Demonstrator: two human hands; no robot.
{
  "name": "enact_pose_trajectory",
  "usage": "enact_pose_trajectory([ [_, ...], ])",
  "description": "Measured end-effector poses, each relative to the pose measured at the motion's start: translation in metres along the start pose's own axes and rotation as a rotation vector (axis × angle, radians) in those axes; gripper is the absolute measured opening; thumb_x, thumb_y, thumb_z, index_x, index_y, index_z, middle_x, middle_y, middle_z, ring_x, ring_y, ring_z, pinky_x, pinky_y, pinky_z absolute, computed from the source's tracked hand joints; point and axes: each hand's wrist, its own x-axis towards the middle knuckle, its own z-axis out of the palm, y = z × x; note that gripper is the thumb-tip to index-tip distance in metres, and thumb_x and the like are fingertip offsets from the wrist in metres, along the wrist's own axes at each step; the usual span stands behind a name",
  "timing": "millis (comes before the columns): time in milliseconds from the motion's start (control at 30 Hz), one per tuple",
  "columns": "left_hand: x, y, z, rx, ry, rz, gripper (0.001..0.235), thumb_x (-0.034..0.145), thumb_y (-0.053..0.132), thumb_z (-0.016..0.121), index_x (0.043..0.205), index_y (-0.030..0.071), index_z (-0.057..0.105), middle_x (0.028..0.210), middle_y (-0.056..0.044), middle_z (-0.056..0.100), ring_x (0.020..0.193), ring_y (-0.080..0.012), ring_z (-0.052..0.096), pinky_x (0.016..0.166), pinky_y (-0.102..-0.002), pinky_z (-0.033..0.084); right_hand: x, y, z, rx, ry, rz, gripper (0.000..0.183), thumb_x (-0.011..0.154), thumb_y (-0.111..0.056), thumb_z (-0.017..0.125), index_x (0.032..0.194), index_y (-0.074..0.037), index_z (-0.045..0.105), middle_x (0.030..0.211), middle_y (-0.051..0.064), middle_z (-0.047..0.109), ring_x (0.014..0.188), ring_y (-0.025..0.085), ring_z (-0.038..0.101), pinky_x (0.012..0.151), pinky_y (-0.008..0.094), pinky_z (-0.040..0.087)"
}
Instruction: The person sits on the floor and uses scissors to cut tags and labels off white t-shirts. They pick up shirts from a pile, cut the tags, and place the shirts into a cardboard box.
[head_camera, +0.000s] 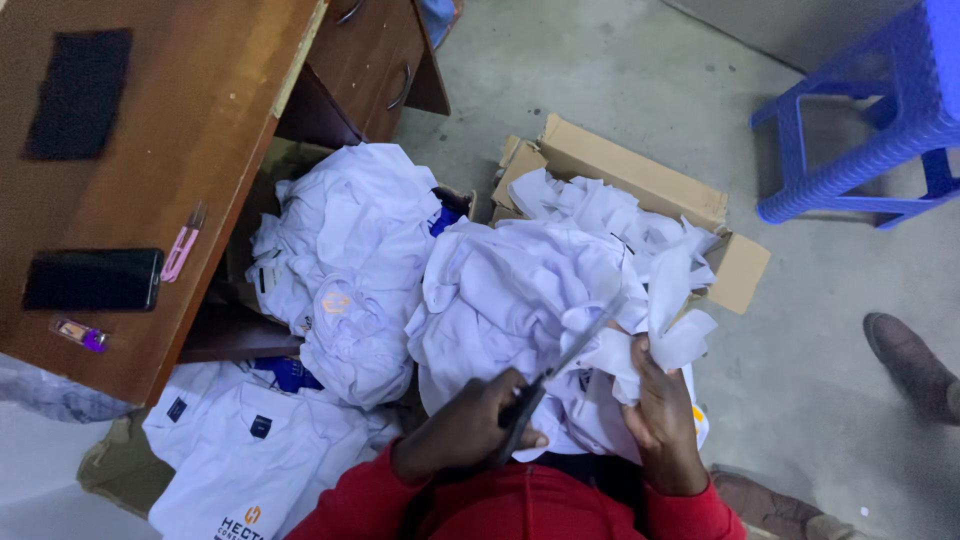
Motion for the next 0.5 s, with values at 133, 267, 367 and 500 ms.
enact_pose_trajectory([
  [133, -0.016, -0.051, 0.008, 0.196, -0.212, 0.252, 0.028, 0.093, 0.017, 0.07, 0.112, 0.005, 0.053, 0.091, -0.014, 0.069, 0.075, -0.0273, 0.062, 0.065, -0.042, 0.046, -0.003, -0.011, 0.022, -0.018, -0.004, -0.07, 0.034, 0.101, -0.026, 0.061, 0.127, -0.004, 0.054, 0.137, 0.025, 0.067, 0.057, 0.019, 0.046, 0.043, 0.029, 0.036],
  [267, -0.022, -0.07, 0.011, 0.266, -0.22, 0.128, 0.027, 0.098, 0.024, 0.061, 0.116, 0.006, 0.054, 0.108, -0.022, 0.069, 0.098, -0.0407, 0.068, 0.078, -0.05, 0.049, -0.012, -0.022, 0.049, -0.049, 0.105, -0.105, 0.066, 0.095, -0.023, 0.064, 0.156, -0.003, 0.047, 0.128, 0.026, 0.068, 0.116, 0.034, 0.068, 0.105, 0.047, 0.055],
  [367, -0.024, -0.04, 0.004, 0.222, -0.195, 0.105, 0.027, 0.093, 0.014, 0.06, 0.119, 0.007, 0.056, 0.103, -0.017, 0.071, 0.09, -0.0354, 0.069, 0.075, -0.048, 0.049, -0.007, -0.006, 0.025, -0.121, 0.079, -0.122, 0.041, 0.1, -0.02, 0.064, 0.131, 0.007, 0.066, 0.128, 0.023, 0.073, 0.114, 0.031, 0.07, 0.103, 0.043, 0.056],
  [500, -0.02, -0.037, 0.017, 0.199, -0.127, 0.193, 0.021, 0.102, 0.016, 0.057, 0.118, 0.006, 0.049, 0.094, -0.024, 0.065, 0.08, -0.0497, 0.069, 0.065, -0.058, 0.042, -0.025, -0.02, 0.043, -0.133, 0.033, -0.097, 0.056, 0.096, -0.02, 0.062, 0.146, 0.005, 0.058, 0.137, 0.022, 0.069, 0.121, 0.032, 0.067, 0.105, 0.047, 0.054],
])
